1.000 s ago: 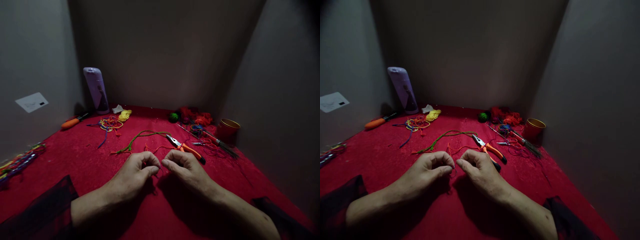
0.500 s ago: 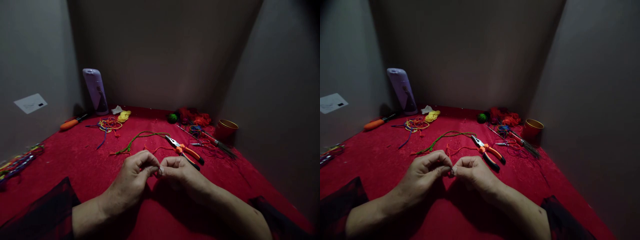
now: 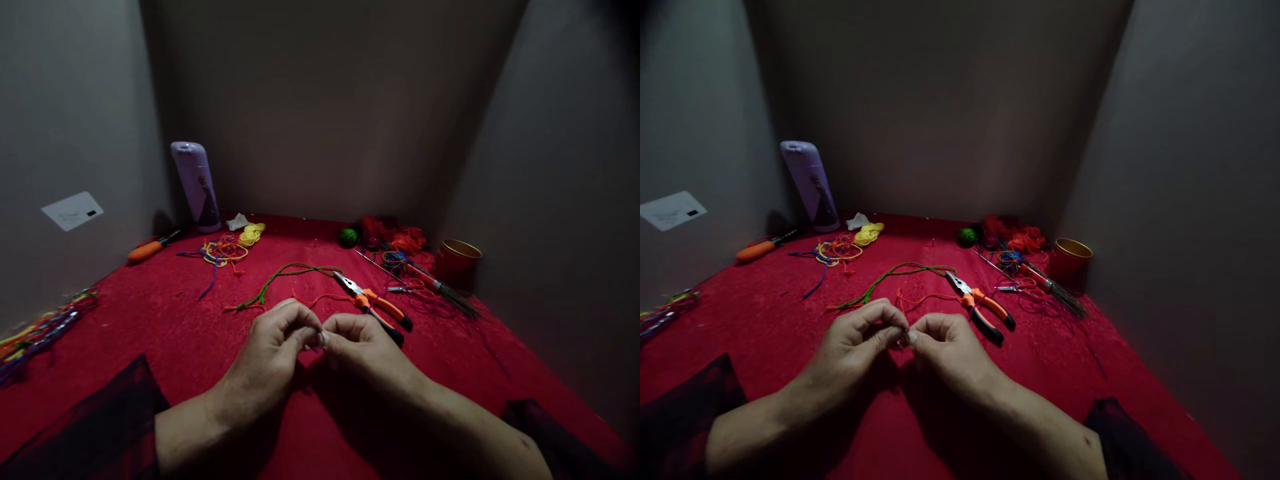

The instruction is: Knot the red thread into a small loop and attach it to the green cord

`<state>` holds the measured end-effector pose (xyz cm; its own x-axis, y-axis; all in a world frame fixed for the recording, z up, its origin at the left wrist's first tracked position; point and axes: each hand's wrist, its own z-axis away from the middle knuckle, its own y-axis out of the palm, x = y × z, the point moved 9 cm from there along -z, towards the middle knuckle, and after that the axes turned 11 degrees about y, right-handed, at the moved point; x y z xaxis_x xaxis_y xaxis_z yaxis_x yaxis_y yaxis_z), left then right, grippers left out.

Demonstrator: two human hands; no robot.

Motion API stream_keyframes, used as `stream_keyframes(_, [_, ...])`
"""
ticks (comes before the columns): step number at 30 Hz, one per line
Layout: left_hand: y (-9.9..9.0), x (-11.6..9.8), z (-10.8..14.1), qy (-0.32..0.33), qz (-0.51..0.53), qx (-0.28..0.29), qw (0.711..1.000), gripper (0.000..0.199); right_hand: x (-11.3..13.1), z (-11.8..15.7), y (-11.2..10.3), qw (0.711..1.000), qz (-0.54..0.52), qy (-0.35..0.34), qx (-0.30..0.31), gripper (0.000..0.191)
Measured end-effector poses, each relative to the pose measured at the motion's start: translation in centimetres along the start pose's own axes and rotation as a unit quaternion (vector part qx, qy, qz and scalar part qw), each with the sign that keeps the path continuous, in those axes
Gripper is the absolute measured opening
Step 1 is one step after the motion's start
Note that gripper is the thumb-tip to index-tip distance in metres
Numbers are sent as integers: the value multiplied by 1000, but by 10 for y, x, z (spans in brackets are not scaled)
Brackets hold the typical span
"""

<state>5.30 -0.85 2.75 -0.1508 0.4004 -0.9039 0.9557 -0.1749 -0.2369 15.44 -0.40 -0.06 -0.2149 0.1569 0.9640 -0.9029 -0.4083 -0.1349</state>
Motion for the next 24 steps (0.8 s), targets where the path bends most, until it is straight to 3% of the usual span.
stream_keyframes(2, [0, 10, 1, -48, 24, -13, 998, 8, 18, 8, -13, 983, 106, -108, -102, 17])
stream_keyframes(4, [1, 17, 1, -84, 44, -19, 995, 8, 37, 25, -19, 934, 197, -218, -200, 19])
stream_keyframes(7, [1, 22, -1, -107, 53, -25, 992, 10, 50, 42, -9, 879, 285, -306, -229, 19])
stream_keyframes(11, [2, 28, -1, -146, 82, -32, 985, 14, 46, 42, 8, 831, 401, -321, -215, 17])
stream_keyframes(16, [6, 35, 5, -186, 146, -36, 971, 22, 41, 40, 12, 791, 455, -331, -242, 20])
stream_keyframes(20, [8, 37, 7, -196, 187, -37, 962, 23, 40, 39, 13, 781, 464, -327, -262, 21])
stream_keyframes(24, [9, 34, 6, -190, 191, -39, 962, 20, 38, 35, 10, 798, 441, -304, -278, 22])
